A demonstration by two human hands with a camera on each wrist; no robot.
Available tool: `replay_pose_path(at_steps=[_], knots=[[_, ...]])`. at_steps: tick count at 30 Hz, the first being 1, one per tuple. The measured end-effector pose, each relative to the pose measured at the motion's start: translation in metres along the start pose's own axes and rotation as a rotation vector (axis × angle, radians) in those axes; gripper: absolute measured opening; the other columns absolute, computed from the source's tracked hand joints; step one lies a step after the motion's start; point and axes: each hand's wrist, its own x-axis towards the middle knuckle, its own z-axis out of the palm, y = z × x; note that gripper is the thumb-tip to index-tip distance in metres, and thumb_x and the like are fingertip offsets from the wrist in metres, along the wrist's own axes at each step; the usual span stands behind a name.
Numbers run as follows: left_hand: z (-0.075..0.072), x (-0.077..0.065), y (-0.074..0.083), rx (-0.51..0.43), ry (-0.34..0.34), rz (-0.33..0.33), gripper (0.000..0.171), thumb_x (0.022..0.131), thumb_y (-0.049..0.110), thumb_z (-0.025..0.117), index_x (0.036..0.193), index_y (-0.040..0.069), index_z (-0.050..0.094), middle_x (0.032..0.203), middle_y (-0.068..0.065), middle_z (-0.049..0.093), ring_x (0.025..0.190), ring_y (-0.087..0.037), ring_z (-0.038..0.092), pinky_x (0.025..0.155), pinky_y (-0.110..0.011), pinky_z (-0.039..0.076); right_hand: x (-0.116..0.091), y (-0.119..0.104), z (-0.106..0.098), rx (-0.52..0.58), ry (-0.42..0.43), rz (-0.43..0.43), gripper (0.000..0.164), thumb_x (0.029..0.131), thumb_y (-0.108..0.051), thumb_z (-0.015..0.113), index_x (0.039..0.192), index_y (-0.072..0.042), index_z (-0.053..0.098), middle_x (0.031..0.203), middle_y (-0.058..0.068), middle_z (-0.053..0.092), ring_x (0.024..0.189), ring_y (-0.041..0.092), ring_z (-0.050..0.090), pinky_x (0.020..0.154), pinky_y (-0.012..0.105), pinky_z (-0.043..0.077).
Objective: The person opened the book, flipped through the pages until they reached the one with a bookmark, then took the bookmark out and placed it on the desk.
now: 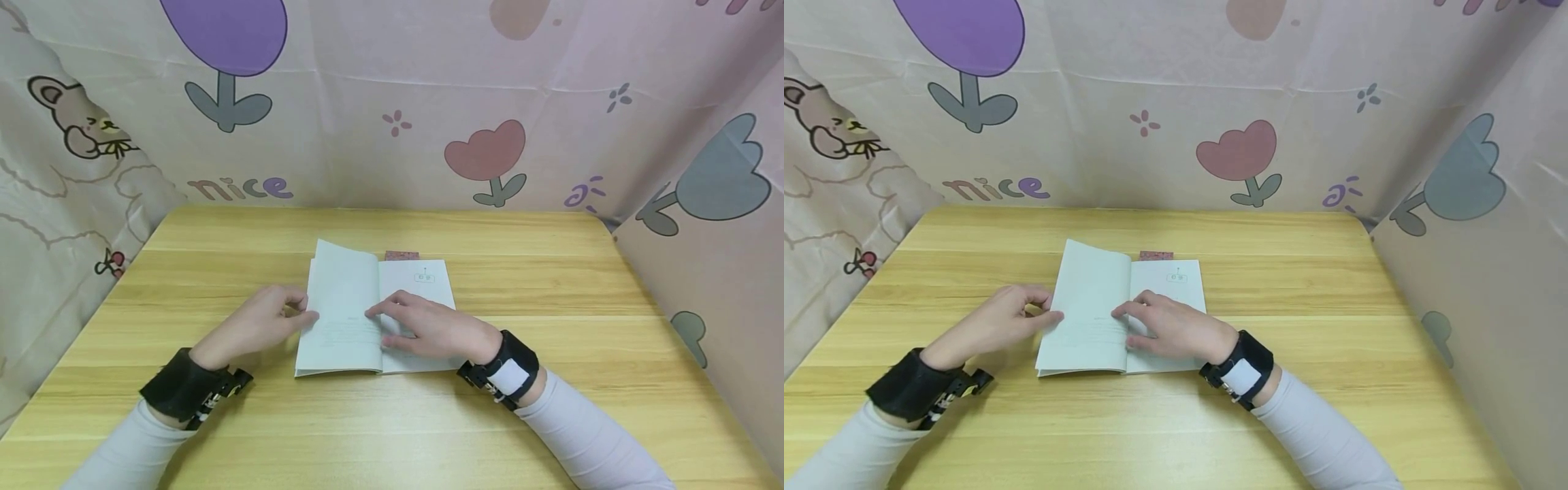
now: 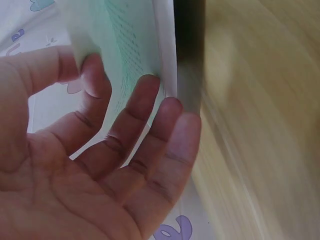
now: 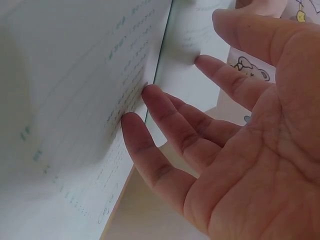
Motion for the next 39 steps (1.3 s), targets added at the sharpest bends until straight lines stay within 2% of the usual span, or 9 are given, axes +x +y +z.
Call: replay_pose_path(at_steps=[5,14,18,22,25,29,32,36,39], knots=[[0.001,0.001,-0.003,0.032,-0.016,-0.013,0.019,0.09,0.025,0.067,0.073,0.018,0.062,0.068,0.001,0.054,0.055,-0.013,0.046,0.052,-0.028,0.039,0.001,0.001,0.002,-0.015,0.005,-0.011,0.046,0.096,-0.039,0.057,0.14,-0.025,0.051,0.128,-0.003,0.051,0.109,0.007,0.047,0.09,0.027,0.041],[0.006,0.004,-0.01,0.114,0.004,-0.029,0.022,0.088,0.027,0.069,0.07,0.018,0.061,0.065,0.001,0.051,0.055,-0.015,0.045,0.051,-0.029,0.035,0.001,-0.002,0.005,-0.061,0.026,-0.013,0.045,0.096,-0.037,0.058,0.139,-0.026,0.053,0.123,-0.003,0.053,0.1,0.008,0.046,0.083,0.026,0.042],[0.007,0.005,-0.012,0.16,0.021,-0.025,0.023,0.087,0.031,0.069,0.07,0.019,0.06,0.064,0.002,0.05,0.057,-0.015,0.045,0.052,-0.029,0.036,0.002,-0.001,0.006,-0.076,0.041,-0.026,0.044,0.096,-0.035,0.059,0.138,-0.025,0.054,0.122,-0.002,0.054,0.102,0.009,0.047,0.085,0.026,0.042],[0.007,0.004,-0.011,0.207,0.06,-0.009,0.021,0.085,0.033,0.071,0.077,0.018,0.059,0.067,0.002,0.053,0.06,-0.015,0.046,0.053,-0.03,0.039,0.004,-0.001,0.007,-0.091,0.052,-0.037,0.043,0.096,-0.035,0.058,0.138,-0.024,0.054,0.121,-0.001,0.054,0.103,0.01,0.048,0.085,0.027,0.042],[0.008,0.004,-0.009,0.239,0.09,0.003,0.025,0.083,0.032,0.074,0.091,0.013,0.061,0.077,-0.001,0.057,0.067,-0.017,0.05,0.059,-0.032,0.043,0.004,0.0,0.008,-0.1,0.052,-0.037,0.043,0.096,-0.035,0.057,0.138,-0.025,0.054,0.121,-0.002,0.054,0.1,0.009,0.047,0.083,0.026,0.042],[0.012,0.006,-0.007,0.299,0.122,0.064,0.048,0.079,0.027,0.078,0.117,0.005,0.058,0.105,-0.01,0.059,0.085,-0.022,0.055,0.073,-0.037,0.049,0.003,0.001,0.009,-0.112,0.054,-0.043,0.043,0.097,-0.036,0.056,0.138,-0.026,0.054,0.12,-0.002,0.054,0.097,0.009,0.047,0.08,0.026,0.043],[0.016,0.007,-0.006,0.331,0.118,0.148,0.06,0.079,0.021,0.079,0.131,0.004,0.053,0.126,-0.015,0.053,0.105,-0.028,0.054,0.087,-0.044,0.047,0.004,0.001,0.009,-0.121,0.055,-0.047,0.043,0.096,-0.036,0.057,0.138,-0.026,0.054,0.119,-0.002,0.054,0.096,0.009,0.047,0.079,0.026,0.043],[0.019,0.007,-0.007,0.33,0.089,0.238,0.061,0.082,0.014,0.074,0.138,0.007,0.05,0.138,-0.016,0.047,0.124,-0.032,0.045,0.097,-0.047,0.039,0.004,0.001,0.009,-0.127,0.053,-0.049,0.044,0.096,-0.036,0.058,0.138,-0.026,0.054,0.119,-0.001,0.054,0.095,0.01,0.047,0.078,0.026,0.043],[0.02,0.005,-0.008,0.341,0.071,0.28,0.055,0.086,0.013,0.07,0.137,0.008,0.053,0.138,-0.018,0.047,0.125,-0.033,0.044,0.097,-0.049,0.039,0.004,0.0,0.009,-0.131,0.049,-0.048,0.044,0.096,-0.036,0.057,0.139,-0.026,0.054,0.12,-0.001,0.054,0.095,0.01,0.047,0.078,0.026,0.043]])
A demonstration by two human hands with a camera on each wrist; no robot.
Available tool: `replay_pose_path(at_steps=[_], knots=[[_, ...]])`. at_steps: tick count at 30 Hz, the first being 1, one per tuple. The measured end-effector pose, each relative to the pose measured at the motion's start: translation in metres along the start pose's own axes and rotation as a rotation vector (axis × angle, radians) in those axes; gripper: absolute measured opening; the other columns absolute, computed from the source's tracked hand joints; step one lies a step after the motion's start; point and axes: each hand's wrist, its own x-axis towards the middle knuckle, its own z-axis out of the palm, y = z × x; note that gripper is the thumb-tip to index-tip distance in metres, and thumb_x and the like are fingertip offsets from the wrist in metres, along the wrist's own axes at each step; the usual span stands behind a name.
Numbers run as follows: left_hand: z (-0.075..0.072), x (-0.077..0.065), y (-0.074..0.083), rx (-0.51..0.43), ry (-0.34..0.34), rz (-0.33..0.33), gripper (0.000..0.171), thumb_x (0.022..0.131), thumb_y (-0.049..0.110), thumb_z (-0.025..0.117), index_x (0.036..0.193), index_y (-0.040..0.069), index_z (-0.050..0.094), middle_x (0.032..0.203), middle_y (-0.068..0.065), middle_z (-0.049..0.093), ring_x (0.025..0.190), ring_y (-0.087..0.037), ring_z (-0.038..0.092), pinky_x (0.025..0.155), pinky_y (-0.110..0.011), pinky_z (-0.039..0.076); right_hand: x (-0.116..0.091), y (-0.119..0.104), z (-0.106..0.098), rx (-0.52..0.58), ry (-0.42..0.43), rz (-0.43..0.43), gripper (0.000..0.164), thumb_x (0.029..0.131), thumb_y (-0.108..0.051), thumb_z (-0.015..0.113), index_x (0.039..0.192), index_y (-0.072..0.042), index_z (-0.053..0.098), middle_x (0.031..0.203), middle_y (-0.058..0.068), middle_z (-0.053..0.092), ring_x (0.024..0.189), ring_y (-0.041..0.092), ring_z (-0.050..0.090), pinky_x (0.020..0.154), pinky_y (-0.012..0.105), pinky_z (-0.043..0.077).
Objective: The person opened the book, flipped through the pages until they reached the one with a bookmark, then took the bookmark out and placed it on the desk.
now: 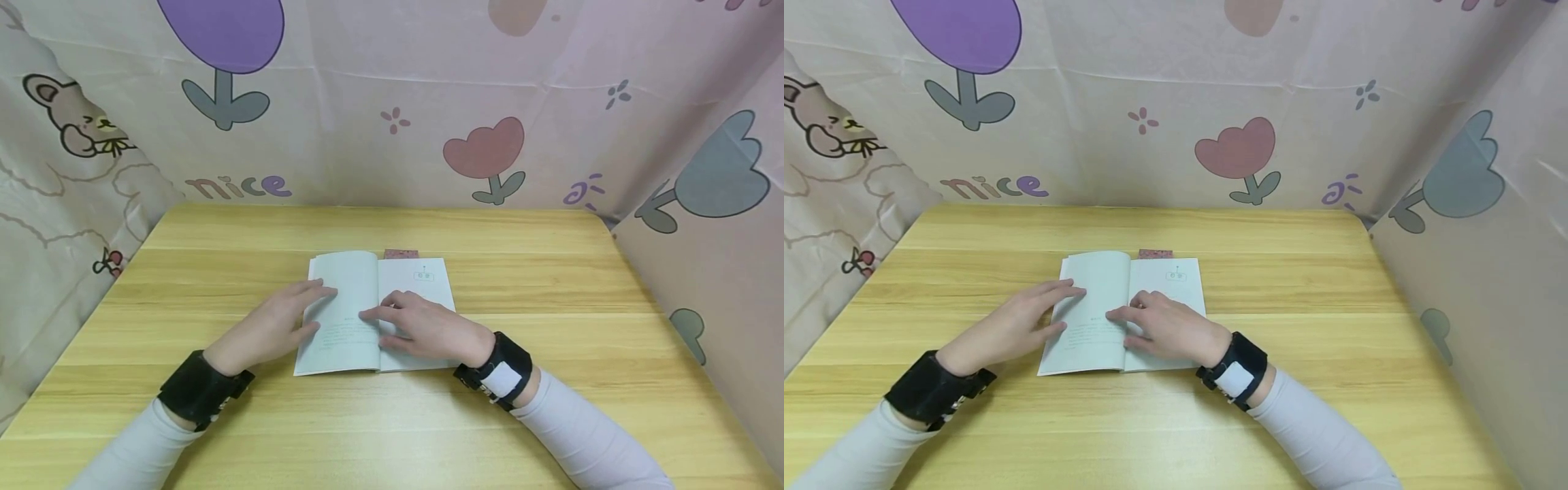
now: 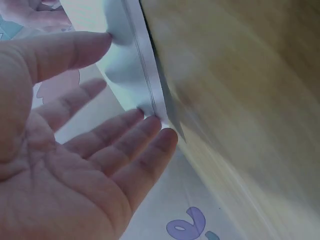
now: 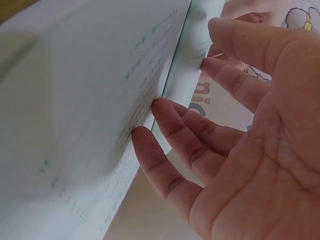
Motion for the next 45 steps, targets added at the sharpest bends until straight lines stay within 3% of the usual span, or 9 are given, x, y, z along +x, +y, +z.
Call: replay_pose_path(at_steps=[4,10,15,21,30,36,41,45], knots=[[0.0,-0.002,0.0,0.01,-0.026,0.021,0.047,0.091,0.02,0.065,0.135,0.008,0.055,0.138,-0.02,0.047,0.123,-0.034,0.046,0.095,-0.049,0.04,0.0,-0.001,-0.001,-0.012,-0.007,0.001,0.045,0.097,-0.037,0.056,0.14,-0.027,0.052,0.121,-0.001,0.054,0.094,0.01,0.046,0.078,0.025,0.043],[0.0,-0.003,0.002,-0.006,-0.062,-0.031,0.058,0.09,0.039,0.066,0.138,0.01,0.053,0.14,-0.019,0.044,0.125,-0.034,0.044,0.096,-0.05,0.04,0.0,-0.002,-0.001,-0.004,-0.017,0.01,0.046,0.096,-0.038,0.056,0.141,-0.027,0.051,0.122,0.0,0.053,0.096,0.01,0.046,0.079,0.026,0.043],[0.0,-0.003,0.003,0.002,-0.066,-0.04,0.06,0.088,0.042,0.068,0.137,0.01,0.053,0.14,-0.018,0.045,0.125,-0.033,0.044,0.096,-0.05,0.04,-0.001,-0.002,-0.005,0.04,-0.023,0.033,0.046,0.096,-0.041,0.057,0.139,-0.026,0.052,0.123,-0.003,0.053,0.104,0.009,0.047,0.085,0.028,0.043],[0.001,-0.003,0.004,0.009,-0.072,-0.043,0.06,0.087,0.04,0.068,0.137,0.01,0.053,0.141,-0.019,0.044,0.125,-0.034,0.043,0.096,-0.05,0.039,-0.003,0.004,-0.015,0.053,0.033,0.088,0.043,0.096,-0.041,0.056,0.135,-0.023,0.056,0.123,-0.005,0.054,0.101,0.006,0.053,0.082,0.028,0.046],[0.001,-0.003,0.003,0.016,-0.064,-0.031,0.06,0.087,0.04,0.068,0.137,0.009,0.053,0.14,-0.019,0.045,0.125,-0.034,0.044,0.097,-0.05,0.038,-0.009,0.032,-0.036,-0.042,0.11,0.321,0.044,0.093,-0.039,0.062,0.13,-0.015,0.061,0.122,0.002,0.058,0.098,0.012,0.057,0.074,0.033,0.05],[0.001,-0.003,0.002,0.015,-0.066,-0.023,0.06,0.088,0.04,0.068,0.137,0.009,0.053,0.14,-0.019,0.045,0.125,-0.034,0.044,0.097,-0.05,0.038,-0.015,0.057,-0.04,-0.021,0.123,0.509,0.053,0.092,-0.04,0.063,0.133,-0.007,0.058,0.119,0.009,0.057,0.08,0.018,0.053,0.055,0.029,0.043],[0.001,-0.004,0.002,0.01,-0.069,-0.022,0.06,0.089,0.041,0.067,0.138,0.009,0.053,0.14,-0.02,0.044,0.125,-0.034,0.043,0.098,-0.05,0.037,-0.017,0.07,-0.038,0.004,0.095,0.573,0.056,0.09,-0.039,0.066,0.131,-0.001,0.059,0.108,0.013,0.057,0.067,0.018,0.05,0.048,0.027,0.036],[0.001,-0.004,0.002,0.011,-0.073,-0.022,0.06,0.089,0.041,0.066,0.138,0.009,0.052,0.141,-0.02,0.044,0.126,-0.034,0.043,0.098,-0.05,0.037,-0.017,0.076,-0.036,0.019,0.07,0.596,0.046,0.09,-0.039,0.066,0.119,-0.004,0.066,0.089,0.01,0.055,0.057,0.016,0.046,0.047,0.026,0.033]])
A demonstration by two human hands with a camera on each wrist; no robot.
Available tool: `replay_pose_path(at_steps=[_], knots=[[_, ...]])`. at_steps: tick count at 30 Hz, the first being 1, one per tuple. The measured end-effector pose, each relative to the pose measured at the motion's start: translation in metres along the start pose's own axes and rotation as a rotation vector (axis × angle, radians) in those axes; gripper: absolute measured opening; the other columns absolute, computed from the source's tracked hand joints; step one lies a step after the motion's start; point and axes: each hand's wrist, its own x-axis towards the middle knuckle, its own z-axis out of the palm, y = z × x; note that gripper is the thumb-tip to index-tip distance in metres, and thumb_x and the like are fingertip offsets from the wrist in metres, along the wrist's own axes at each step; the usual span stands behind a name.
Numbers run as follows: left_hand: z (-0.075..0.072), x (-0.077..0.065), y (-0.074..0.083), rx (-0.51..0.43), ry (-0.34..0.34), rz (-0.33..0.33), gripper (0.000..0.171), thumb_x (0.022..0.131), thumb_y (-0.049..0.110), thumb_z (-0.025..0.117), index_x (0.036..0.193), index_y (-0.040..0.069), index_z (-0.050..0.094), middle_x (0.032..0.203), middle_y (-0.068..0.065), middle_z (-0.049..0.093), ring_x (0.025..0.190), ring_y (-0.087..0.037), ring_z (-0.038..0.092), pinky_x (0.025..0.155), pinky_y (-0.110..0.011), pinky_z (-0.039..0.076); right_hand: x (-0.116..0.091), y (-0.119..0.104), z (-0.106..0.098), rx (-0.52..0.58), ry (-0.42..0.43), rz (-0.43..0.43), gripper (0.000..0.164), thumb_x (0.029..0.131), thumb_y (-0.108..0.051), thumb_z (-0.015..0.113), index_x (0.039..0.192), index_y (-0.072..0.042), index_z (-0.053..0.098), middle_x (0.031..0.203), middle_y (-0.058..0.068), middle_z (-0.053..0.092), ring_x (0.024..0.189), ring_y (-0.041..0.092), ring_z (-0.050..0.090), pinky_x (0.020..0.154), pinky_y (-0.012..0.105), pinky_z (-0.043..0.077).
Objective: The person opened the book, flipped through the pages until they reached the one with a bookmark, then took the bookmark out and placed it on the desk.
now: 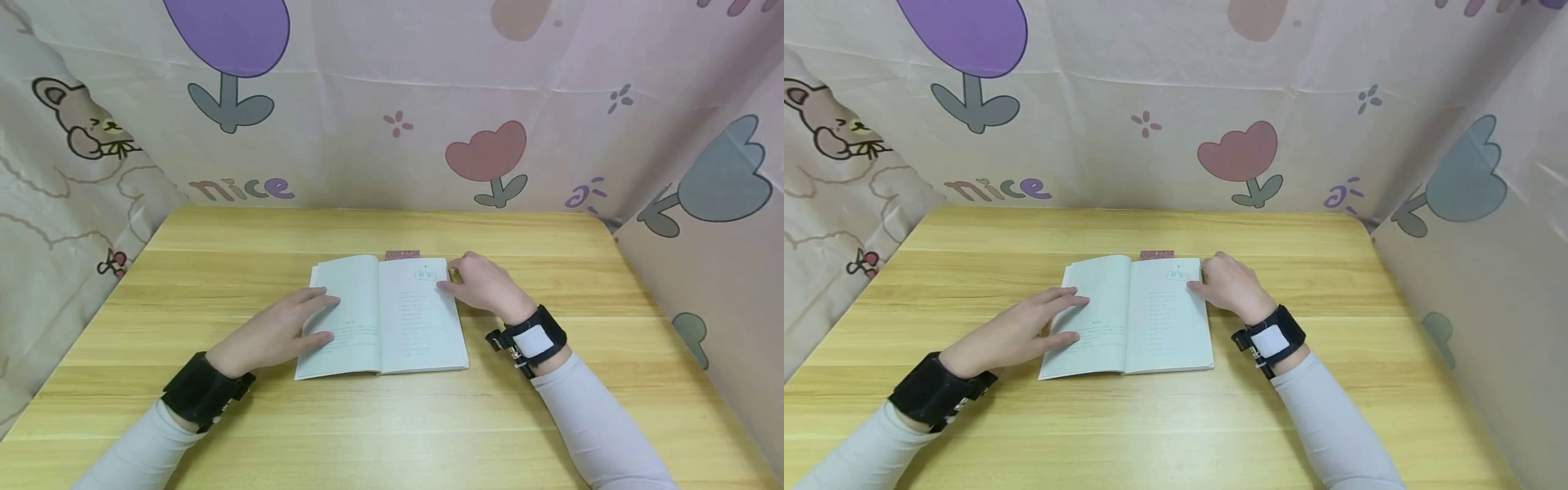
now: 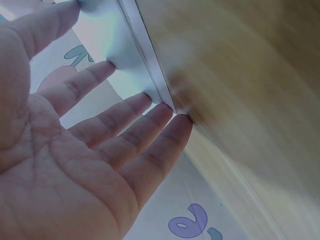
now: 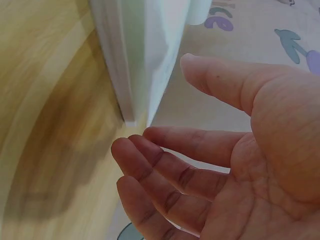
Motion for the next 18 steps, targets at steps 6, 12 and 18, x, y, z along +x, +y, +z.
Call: replay_pose_path(at_steps=[6,12,18], knots=[[0.0002,-0.0001,-0.0002,0.003,-0.001,-0.002,0.06,0.089,0.041,0.066,0.139,0.01,0.052,0.141,-0.019,0.043,0.126,-0.034,0.043,0.097,-0.049,0.038,0.0025,0.0027,0.0025,0.032,-0.041,0.016,0.031,0.09,-0.04,0.065,0.102,-0.011,0.068,0.066,0.003,0.043,0.048,0.012,0.04,0.046,0.027,0.031],[0.0004,-0.0003,-0.0003,0.002,0.003,-0.002,0.06,0.089,0.042,0.066,0.138,0.01,0.052,0.141,-0.019,0.043,0.126,-0.033,0.043,0.097,-0.049,0.038,0.0012,0.0014,0.0019,0.042,-0.037,0.029,0.028,0.091,-0.039,0.064,0.096,-0.012,0.067,0.062,0.001,0.041,0.048,0.013,0.041,0.045,0.027,0.03],[0.0005,-0.0001,-0.0003,0.002,0.007,0.005,0.06,0.09,0.042,0.065,0.138,0.009,0.052,0.141,-0.019,0.044,0.126,-0.033,0.043,0.097,-0.049,0.038,-0.0003,0.0018,0.0016,0.053,-0.049,0.024,0.027,0.092,-0.039,0.062,0.087,-0.012,0.066,0.059,-0.001,0.042,0.048,0.013,0.042,0.045,0.027,0.03]])
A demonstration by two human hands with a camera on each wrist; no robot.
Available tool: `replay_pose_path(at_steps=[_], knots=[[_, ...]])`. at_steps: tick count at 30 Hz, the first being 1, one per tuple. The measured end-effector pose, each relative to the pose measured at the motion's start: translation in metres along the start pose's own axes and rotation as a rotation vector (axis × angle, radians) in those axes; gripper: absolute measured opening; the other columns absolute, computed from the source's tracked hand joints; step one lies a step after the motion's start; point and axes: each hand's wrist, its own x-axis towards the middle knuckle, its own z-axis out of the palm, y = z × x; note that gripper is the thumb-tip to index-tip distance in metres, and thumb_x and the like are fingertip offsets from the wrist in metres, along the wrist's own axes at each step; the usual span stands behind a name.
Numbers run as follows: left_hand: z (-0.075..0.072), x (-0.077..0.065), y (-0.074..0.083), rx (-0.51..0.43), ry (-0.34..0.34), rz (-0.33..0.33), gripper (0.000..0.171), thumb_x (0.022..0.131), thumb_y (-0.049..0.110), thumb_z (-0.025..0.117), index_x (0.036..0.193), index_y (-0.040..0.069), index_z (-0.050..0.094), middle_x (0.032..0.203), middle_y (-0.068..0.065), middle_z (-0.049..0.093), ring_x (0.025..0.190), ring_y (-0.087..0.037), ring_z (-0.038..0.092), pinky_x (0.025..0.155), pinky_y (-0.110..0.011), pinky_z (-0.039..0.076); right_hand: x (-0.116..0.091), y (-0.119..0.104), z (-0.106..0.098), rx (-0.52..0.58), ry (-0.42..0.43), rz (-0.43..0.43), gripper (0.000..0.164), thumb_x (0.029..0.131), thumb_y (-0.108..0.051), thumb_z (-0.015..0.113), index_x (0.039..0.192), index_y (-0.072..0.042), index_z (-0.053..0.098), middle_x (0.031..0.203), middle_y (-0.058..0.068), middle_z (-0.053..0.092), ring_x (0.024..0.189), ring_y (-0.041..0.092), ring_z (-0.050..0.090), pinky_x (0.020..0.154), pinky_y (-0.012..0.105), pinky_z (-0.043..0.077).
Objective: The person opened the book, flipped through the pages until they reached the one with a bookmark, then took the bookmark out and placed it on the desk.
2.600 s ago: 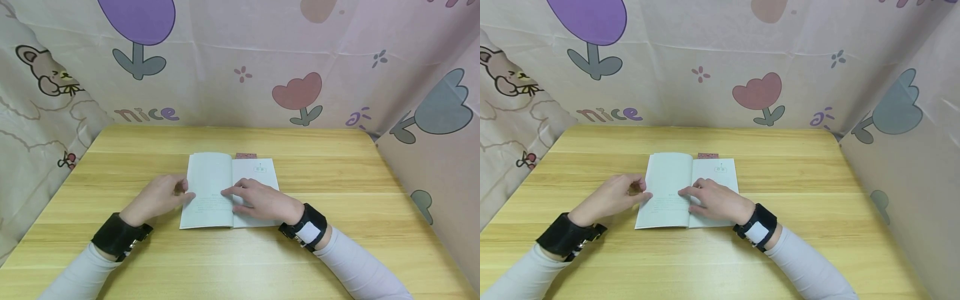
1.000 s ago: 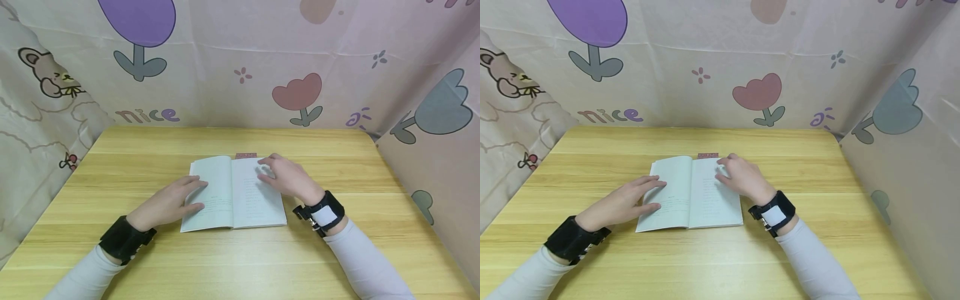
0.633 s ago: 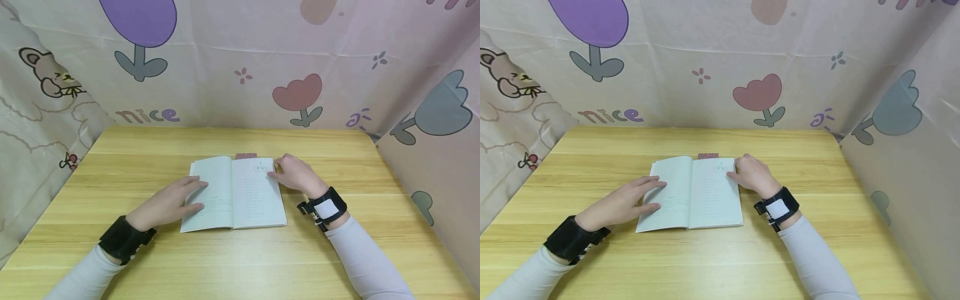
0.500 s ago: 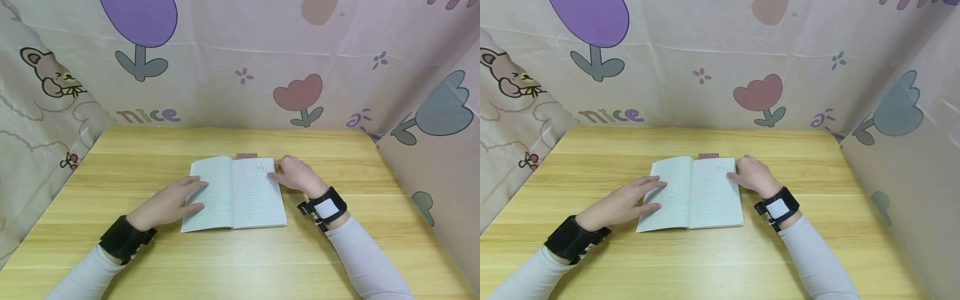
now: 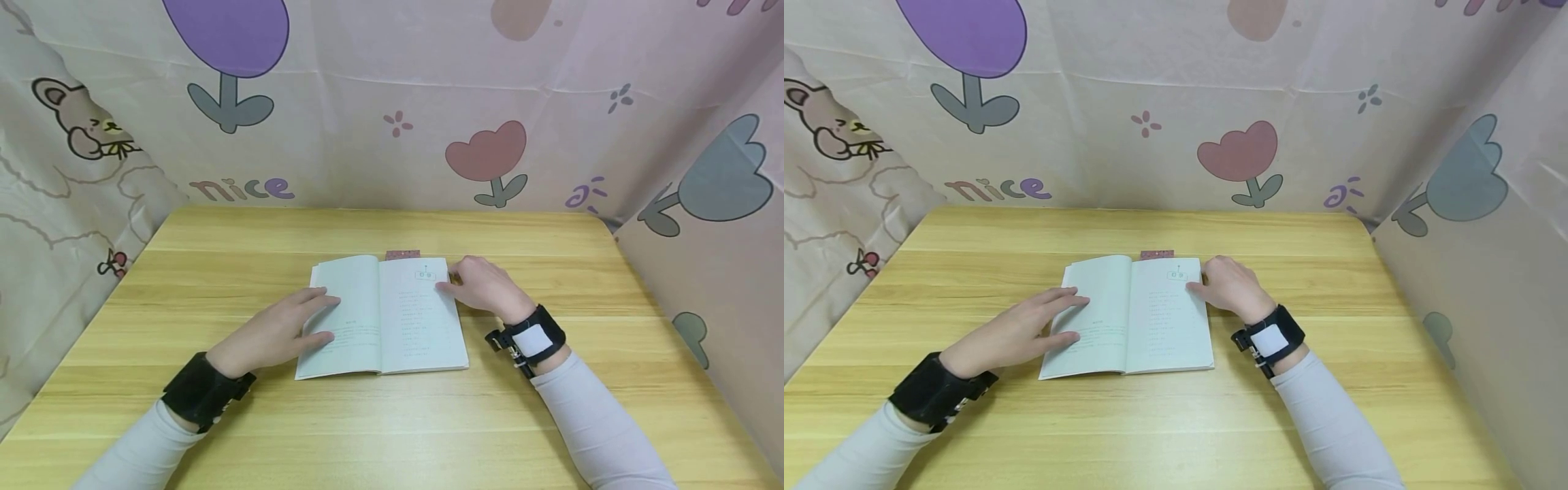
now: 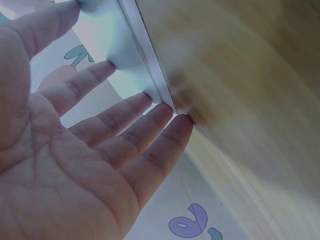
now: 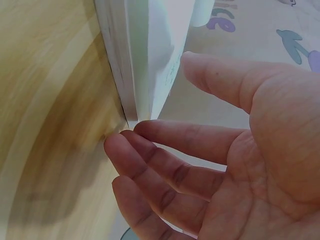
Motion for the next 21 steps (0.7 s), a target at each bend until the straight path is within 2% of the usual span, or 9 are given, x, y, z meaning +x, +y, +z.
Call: replay_pose_path(at_steps=[3,7,14,19,21], knots=[[0.0001,-0.0001,-0.0002,0.003,0.0,0.0,0.06,0.09,0.043,0.065,0.138,0.009,0.052,0.141,-0.019,0.043,0.126,-0.033,0.043,0.097,-0.049,0.038,-0.0003,-0.0003,-0.0005,0.001,0.002,0.0,0.027,0.092,-0.039,0.063,0.088,-0.012,0.066,0.06,0.0,0.043,0.049,0.013,0.043,0.046,0.027,0.03],[0.0,-0.0001,-0.0002,0.007,-0.004,-0.005,0.06,0.09,0.043,0.065,0.138,0.01,0.052,0.141,-0.019,0.043,0.126,-0.033,0.043,0.097,-0.049,0.038,-0.0004,-0.001,-0.0016,-0.007,0.015,0.0,0.028,0.091,-0.038,0.063,0.1,-0.012,0.068,0.064,0.001,0.049,0.053,0.015,0.045,0.048,0.028,0.031],[-0.0005,-0.0004,0.0005,0.0,-0.005,-0.003,0.06,0.09,0.042,0.065,0.138,0.009,0.052,0.141,-0.019,0.043,0.126,-0.033,0.043,0.097,-0.049,0.038,-0.0008,-0.0021,-0.0043,-0.01,0.047,0.004,0.042,0.091,-0.038,0.064,0.12,-0.007,0.065,0.084,0.003,0.062,0.064,0.016,0.053,0.054,0.028,0.04],[-0.0006,-0.0005,0.0005,0.002,-0.005,0.0,0.06,0.09,0.042,0.065,0.139,0.009,0.051,0.141,-0.019,0.043,0.126,-0.033,0.043,0.097,-0.049,0.038,-0.0004,-0.0024,-0.0066,0.027,0.074,0.02,0.044,0.093,-0.043,0.06,0.119,-0.008,0.064,0.092,0.003,0.064,0.075,0.017,0.058,0.061,0.031,0.045],[-0.0009,-0.0006,0.0008,0.002,-0.006,-0.001,0.06,0.09,0.042,0.065,0.139,0.009,0.051,0.141,-0.019,0.043,0.126,-0.033,0.043,0.098,-0.049,0.038,-0.0001,-0.0025,-0.0072,0.04,0.085,0.023,0.044,0.094,-0.044,0.058,0.118,-0.008,0.063,0.093,0.003,0.064,0.075,0.017,0.058,0.061,0.031,0.046]])
